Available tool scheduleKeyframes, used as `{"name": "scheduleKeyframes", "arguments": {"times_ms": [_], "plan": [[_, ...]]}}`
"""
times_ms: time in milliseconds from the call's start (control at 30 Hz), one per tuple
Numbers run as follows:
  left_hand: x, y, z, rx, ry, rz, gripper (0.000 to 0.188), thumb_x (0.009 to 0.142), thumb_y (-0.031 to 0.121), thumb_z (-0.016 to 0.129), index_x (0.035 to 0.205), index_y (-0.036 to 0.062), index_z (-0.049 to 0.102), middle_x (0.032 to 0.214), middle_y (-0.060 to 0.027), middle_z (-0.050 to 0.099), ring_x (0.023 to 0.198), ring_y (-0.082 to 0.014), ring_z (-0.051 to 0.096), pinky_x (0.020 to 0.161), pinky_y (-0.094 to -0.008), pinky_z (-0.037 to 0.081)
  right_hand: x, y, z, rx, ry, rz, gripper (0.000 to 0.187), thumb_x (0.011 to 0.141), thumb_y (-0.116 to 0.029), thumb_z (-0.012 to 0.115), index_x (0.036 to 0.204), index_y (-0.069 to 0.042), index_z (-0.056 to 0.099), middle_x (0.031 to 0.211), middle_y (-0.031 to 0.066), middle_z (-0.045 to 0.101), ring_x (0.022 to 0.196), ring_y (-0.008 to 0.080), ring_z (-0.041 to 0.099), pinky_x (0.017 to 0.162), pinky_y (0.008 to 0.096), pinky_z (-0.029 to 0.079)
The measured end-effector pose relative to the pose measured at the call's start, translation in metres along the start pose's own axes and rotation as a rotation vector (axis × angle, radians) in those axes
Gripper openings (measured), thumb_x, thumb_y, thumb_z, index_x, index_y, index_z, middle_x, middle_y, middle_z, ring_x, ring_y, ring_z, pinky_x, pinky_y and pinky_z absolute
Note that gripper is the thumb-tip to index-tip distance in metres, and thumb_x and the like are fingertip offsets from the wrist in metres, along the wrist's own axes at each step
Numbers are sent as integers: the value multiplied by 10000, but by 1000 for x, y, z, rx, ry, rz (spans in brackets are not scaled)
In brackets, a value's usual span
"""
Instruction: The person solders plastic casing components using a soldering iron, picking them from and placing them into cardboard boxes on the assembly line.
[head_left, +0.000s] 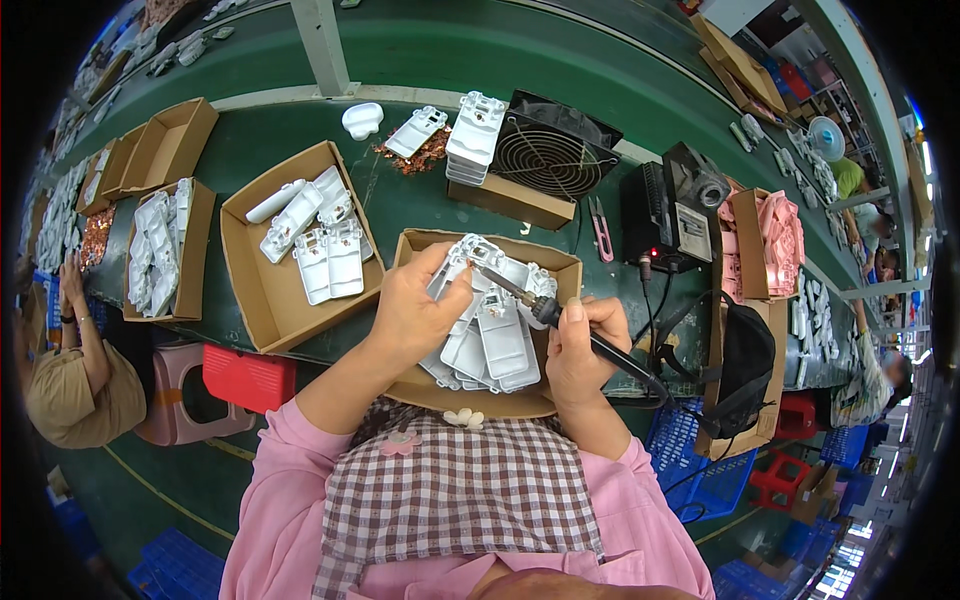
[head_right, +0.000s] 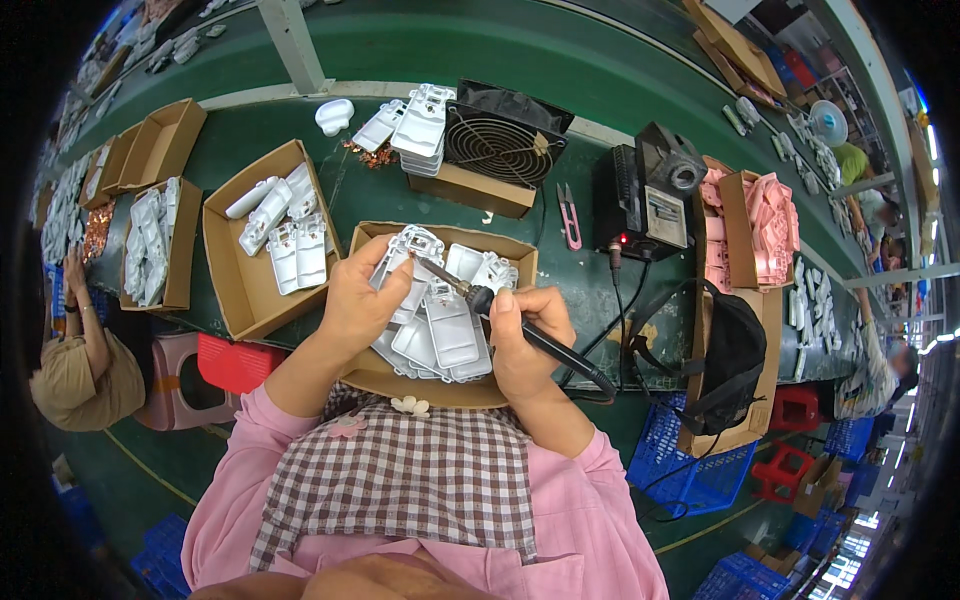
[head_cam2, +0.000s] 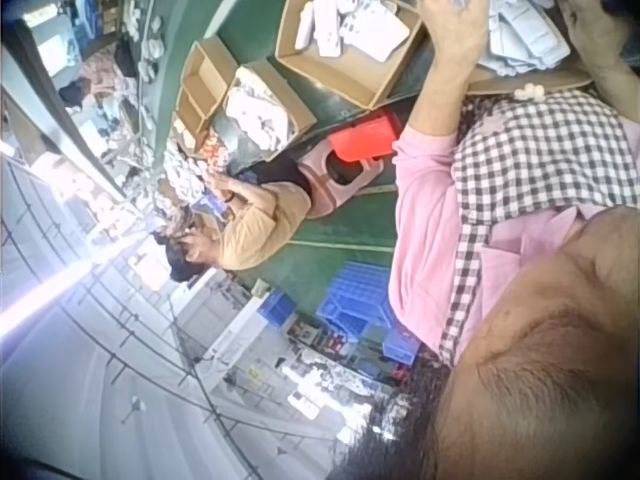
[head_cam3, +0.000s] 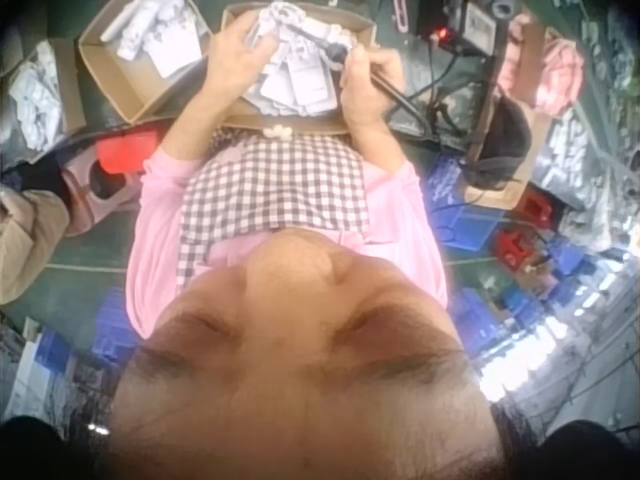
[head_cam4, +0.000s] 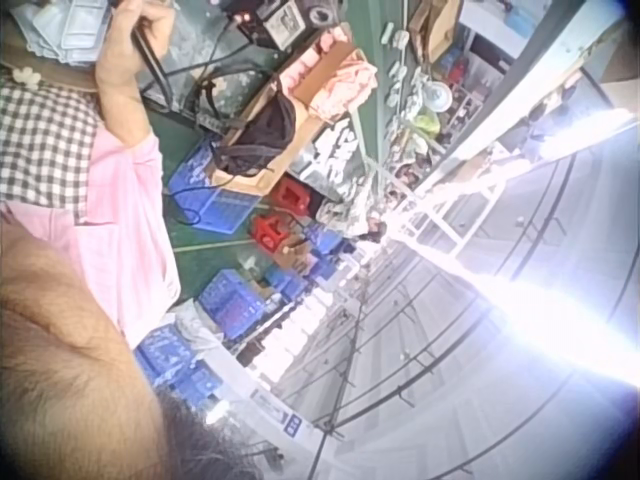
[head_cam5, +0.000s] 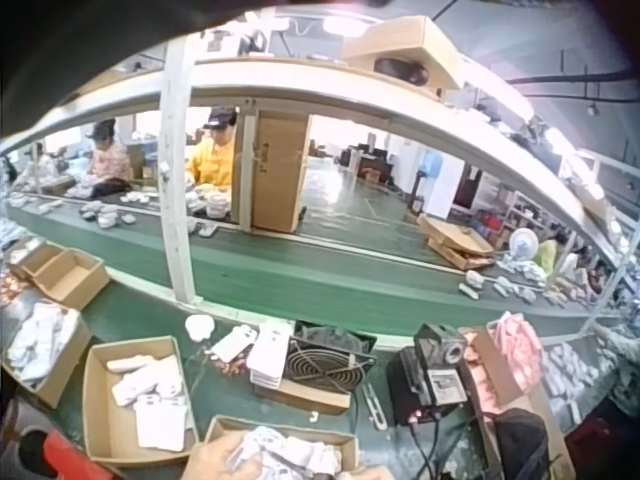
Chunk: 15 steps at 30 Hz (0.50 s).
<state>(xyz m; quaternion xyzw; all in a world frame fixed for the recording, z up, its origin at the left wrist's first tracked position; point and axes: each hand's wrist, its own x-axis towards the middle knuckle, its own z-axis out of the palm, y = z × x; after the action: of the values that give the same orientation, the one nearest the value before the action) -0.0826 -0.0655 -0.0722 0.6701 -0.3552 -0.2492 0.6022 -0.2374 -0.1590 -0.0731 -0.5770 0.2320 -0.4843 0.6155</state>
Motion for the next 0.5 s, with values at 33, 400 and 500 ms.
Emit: {"name": "scheduleKeyframes", "arguments": {"times_ms": [33, 400, 500], "plan": [[0, 1, 0, 15, 2, 15, 204, 842, 79, 587, 1025, -9, 607, 810, -93, 661, 719, -90, 578, 661, -258, 477, 0, 0, 0, 0, 0, 0, 175, 874, -59, 578, 774, -53, 434, 629, 21, 482, 466, 49, 412, 399, 177, 341], [-1, 1, -1, 41, 4, 1, 214, 834, 83, 590, 1028, -3, 612, 817, -113, 666, 725, -110, 600, 675, -280, 487, 0, 2, 1, -33, 8, -3, 182, 875, -71, 588, 773, -54, 438, 626, 24, 482, 434, 48, 397, 367, 181, 323], [-1, 2, -3, 9, -5, -21, 218, 833, 87, 594, 1028, -8, 610, 831, -106, 665, 744, -109, 597, 691, -274, 484, 0, 2, 2, -2, 10, 8, 192, 873, -70, 587, 766, -59, 427, 627, 24, 478, 452, 47, 390, 379, 183, 313]]}}
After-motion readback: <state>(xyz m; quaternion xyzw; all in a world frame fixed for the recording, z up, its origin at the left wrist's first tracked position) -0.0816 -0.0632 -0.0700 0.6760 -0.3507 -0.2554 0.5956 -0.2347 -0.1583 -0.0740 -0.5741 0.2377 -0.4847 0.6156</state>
